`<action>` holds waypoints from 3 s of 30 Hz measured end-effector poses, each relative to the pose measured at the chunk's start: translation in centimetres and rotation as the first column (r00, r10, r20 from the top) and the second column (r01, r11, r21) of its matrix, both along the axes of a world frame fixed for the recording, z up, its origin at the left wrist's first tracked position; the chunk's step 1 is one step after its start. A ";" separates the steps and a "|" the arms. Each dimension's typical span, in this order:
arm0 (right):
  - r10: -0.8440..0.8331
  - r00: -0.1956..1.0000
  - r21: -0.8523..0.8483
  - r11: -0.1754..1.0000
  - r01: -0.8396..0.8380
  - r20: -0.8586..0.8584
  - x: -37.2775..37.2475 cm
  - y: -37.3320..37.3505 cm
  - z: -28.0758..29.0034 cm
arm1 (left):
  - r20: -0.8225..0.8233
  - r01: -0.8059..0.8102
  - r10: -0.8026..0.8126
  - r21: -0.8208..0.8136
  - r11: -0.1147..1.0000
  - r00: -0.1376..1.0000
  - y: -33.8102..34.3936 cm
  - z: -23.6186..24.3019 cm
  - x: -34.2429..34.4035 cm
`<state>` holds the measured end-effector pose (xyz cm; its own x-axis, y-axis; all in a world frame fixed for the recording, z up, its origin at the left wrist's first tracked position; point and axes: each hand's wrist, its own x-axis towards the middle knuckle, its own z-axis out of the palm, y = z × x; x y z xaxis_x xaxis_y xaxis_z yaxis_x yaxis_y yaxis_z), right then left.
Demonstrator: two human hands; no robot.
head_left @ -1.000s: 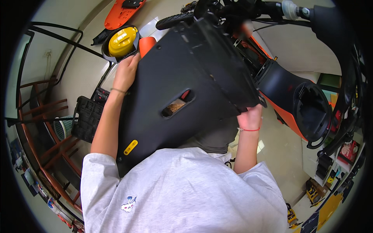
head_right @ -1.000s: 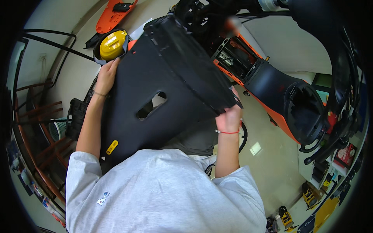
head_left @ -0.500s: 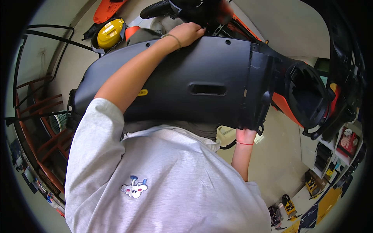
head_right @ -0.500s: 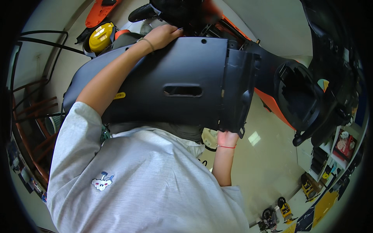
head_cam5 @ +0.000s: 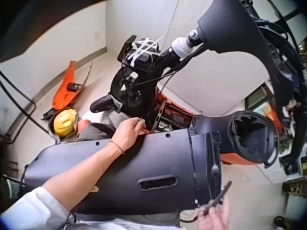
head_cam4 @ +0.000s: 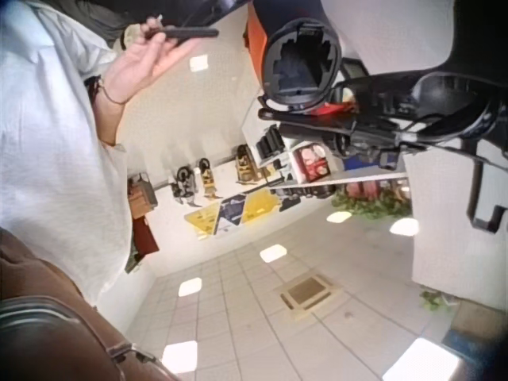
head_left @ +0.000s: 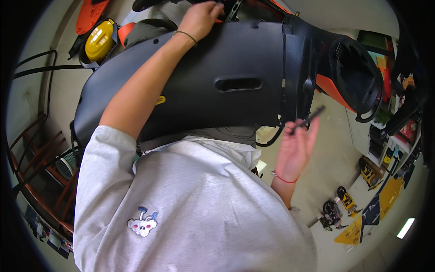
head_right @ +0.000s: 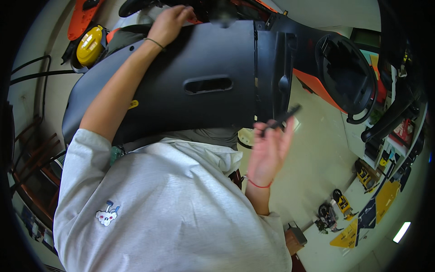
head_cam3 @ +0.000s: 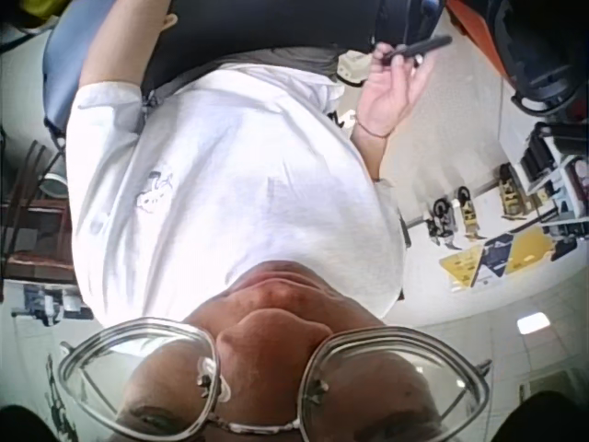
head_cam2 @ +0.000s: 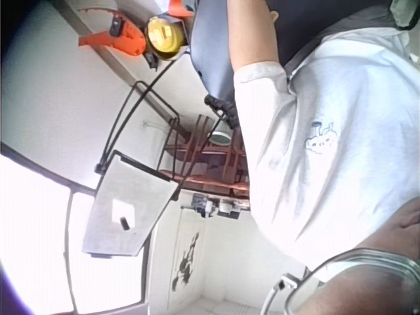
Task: The person aligns a small black plastic cover onto a larger motorcycle fairing, presses it into place by hand, and uses a screwdriver to secure a fastener.
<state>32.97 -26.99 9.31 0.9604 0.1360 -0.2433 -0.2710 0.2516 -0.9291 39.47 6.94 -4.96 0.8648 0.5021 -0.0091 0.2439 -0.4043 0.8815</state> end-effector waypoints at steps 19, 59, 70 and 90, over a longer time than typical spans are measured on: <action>0.369 0.848 0.056 0.925 -0.377 -0.382 -1.3 8.7 -4.7 | 0.107 0.317 -0.298 -0.303 0.899 0.949 -9.6 7.1 -14.8; 0.645 0.751 -0.631 0.526 -0.571 -0.142 7.0 8.3 -5.6 | 0.013 0.230 -0.304 0.624 0.747 0.953 -9.2 4.3 -15.4; 0.671 0.726 -0.704 0.443 -0.555 -0.150 8.1 7.9 -6.7 | -0.032 0.190 -0.201 0.505 0.842 0.979 -9.6 4.8 -13.3; 0.850 0.412 -0.933 0.359 0.002 0.328 8.4 7.9 -7.4 | -0.016 0.203 -0.223 0.487 0.850 0.975 -9.7 5.0 -12.5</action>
